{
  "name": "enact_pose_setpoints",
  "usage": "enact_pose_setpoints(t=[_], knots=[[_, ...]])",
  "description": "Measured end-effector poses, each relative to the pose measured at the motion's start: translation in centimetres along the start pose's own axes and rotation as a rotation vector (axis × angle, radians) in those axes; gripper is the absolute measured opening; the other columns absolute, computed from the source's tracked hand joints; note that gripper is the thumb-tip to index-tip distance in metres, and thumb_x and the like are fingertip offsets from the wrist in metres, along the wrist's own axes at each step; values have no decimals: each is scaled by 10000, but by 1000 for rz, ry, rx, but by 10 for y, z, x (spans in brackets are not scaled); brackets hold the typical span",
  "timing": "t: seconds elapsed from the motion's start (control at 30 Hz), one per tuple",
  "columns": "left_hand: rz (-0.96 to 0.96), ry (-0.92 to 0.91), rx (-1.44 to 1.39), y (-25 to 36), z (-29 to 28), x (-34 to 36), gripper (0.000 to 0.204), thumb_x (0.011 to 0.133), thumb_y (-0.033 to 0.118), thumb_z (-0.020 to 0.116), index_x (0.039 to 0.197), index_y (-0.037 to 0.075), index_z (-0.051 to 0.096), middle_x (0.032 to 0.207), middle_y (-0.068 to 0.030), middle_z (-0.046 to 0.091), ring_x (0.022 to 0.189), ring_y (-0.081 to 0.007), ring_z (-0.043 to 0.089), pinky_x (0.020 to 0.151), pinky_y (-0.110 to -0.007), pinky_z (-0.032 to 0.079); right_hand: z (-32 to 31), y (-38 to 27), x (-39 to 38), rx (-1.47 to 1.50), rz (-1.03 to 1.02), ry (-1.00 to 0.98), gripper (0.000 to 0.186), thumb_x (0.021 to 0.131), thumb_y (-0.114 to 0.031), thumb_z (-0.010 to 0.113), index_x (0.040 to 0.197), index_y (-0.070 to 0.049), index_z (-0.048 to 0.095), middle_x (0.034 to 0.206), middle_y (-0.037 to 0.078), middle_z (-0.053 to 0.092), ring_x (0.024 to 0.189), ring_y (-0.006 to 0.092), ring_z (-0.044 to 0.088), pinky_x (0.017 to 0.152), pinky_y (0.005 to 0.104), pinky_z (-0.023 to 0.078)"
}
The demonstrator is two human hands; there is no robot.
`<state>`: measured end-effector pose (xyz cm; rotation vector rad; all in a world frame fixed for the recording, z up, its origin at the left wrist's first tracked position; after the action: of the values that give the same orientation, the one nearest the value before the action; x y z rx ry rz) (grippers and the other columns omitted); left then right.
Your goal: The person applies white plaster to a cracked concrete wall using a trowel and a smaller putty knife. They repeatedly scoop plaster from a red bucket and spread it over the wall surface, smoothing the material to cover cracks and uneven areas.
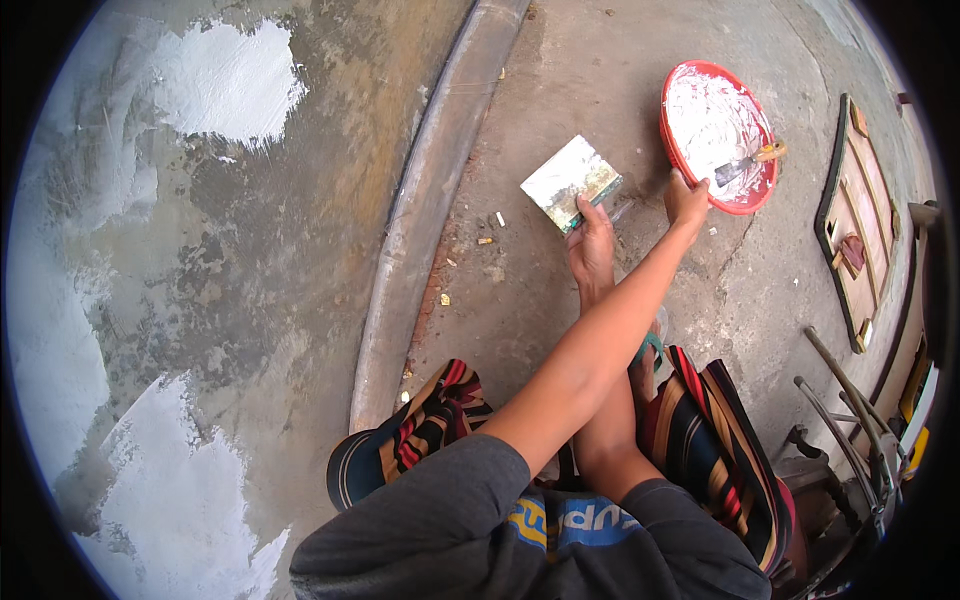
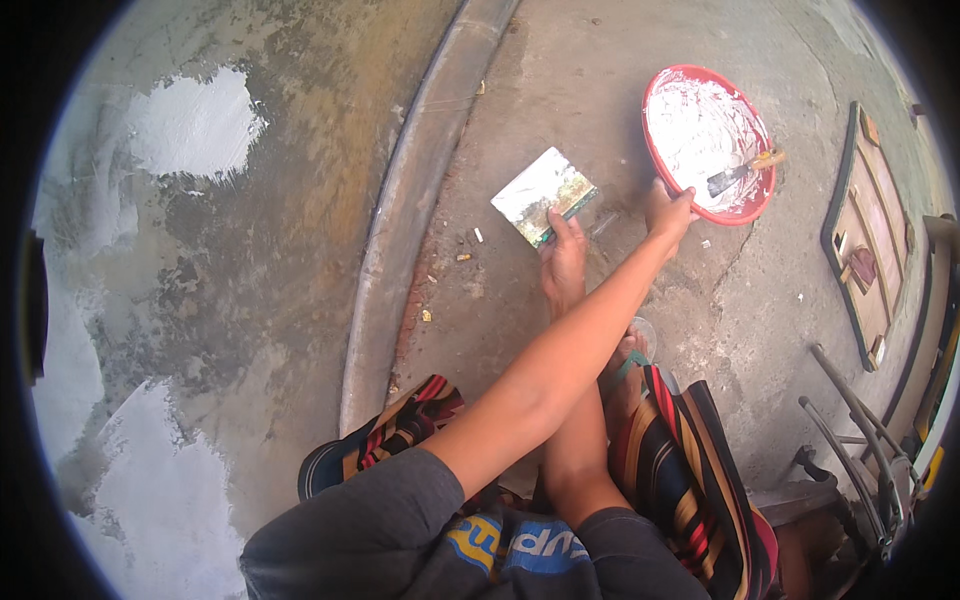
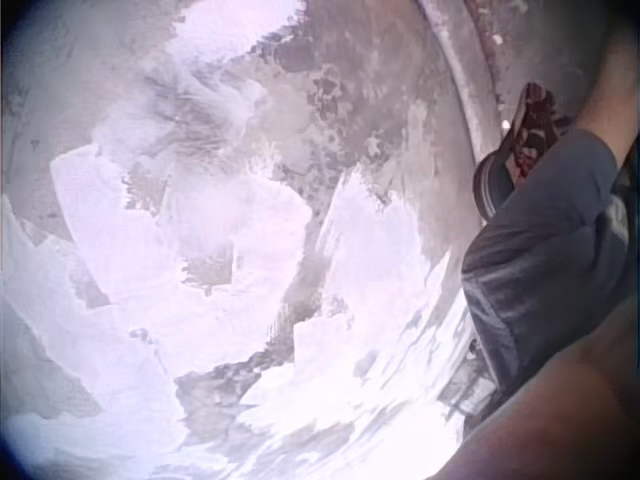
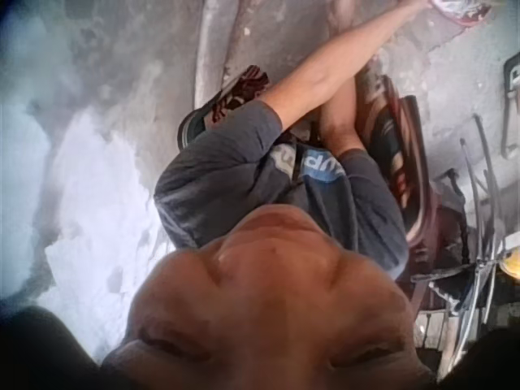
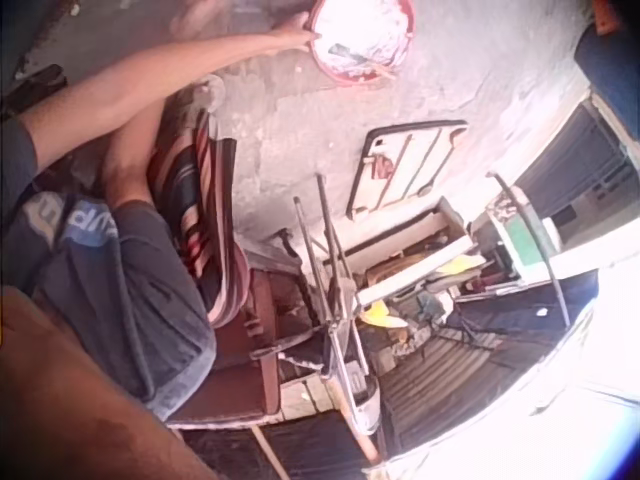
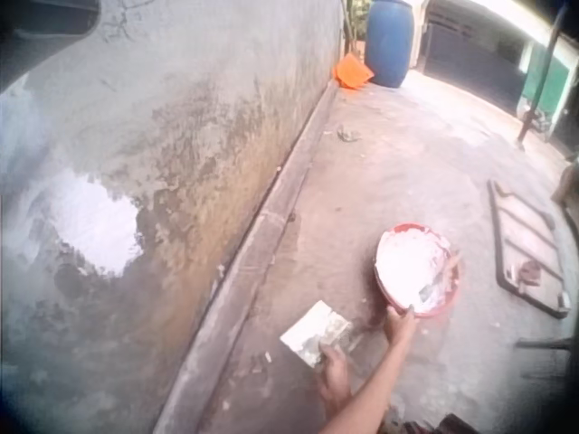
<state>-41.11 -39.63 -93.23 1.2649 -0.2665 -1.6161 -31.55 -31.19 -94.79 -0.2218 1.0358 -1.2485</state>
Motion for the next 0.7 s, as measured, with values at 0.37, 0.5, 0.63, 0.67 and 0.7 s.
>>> enact_pose_setpoints(t=[0.37, 0.5, 0.63, 0.67, 0.7], knots=[[349, -125, 645, 182, -51, -111, 497, 918, 185, 622, 1298, -11, 369, 1176, -216, 578, 1009, -233, 643, 806, -303, 538, 150, -29, 55, 107, 19, -102, 185, 966, -180, 558, 926, -23, 648, 958, 9, 600, 748, 65, 517, 621, 255, 410], [402, 32, 901, 256, -63, -216, 272, 929, 119, 586, 1174, 11, 534, 1092, -105, 648, 967, -171, 666, 829, -301, 543, 230, -55, 16, -107, -325, -174, 241, 962, -187, 561, 885, 32, 627, 952, 60, 589, 768, 124, 541, 642, 287, 424], [429, 99, 1068, 266, -85, -279, 194, 928, 91, 574, 1101, 7, 599, 999, -111, 684, 898, -173, 691, 791, -298, 545, 278, -98, -20, -173, -533, -270, 303, 955, -183, 557, 864, 103, 602, 994, 141, 569, 796, 226, 593, 669, 355, 462], [417, 112, 1154, 269, -91, -282, 185, 926, 88, 574, 1088, 5, 605, 974, -114, 689, 887, -176, 693, 782, -299, 545, 286, -101, -9, -227, -626, -239, 271, 944, -164, 564, 875, 94, 612, 970, 144, 578, 787, 278, 604, 687, 378, 474], [385, 162, 1230, 266, -101, -290, 176, 925, 85, 574, 1076, 2, 611, 950, -116, 695, 877, -178, 695, 774, -300, 544, 297, -105, -15, -237, -639, -246, 253, 936, -152, 568, 882, 91, 617, 965, 147, 584, 786, 286, 606, 689, 382, 476]])
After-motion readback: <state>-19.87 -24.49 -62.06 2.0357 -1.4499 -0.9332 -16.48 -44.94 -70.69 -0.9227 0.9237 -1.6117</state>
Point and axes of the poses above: each hand's wrist, its own x-axis towards the middle knuckle, its own z-axis out of the palm, y = z × x, the point moved 1 cm from there along x, towards the middle knuckle
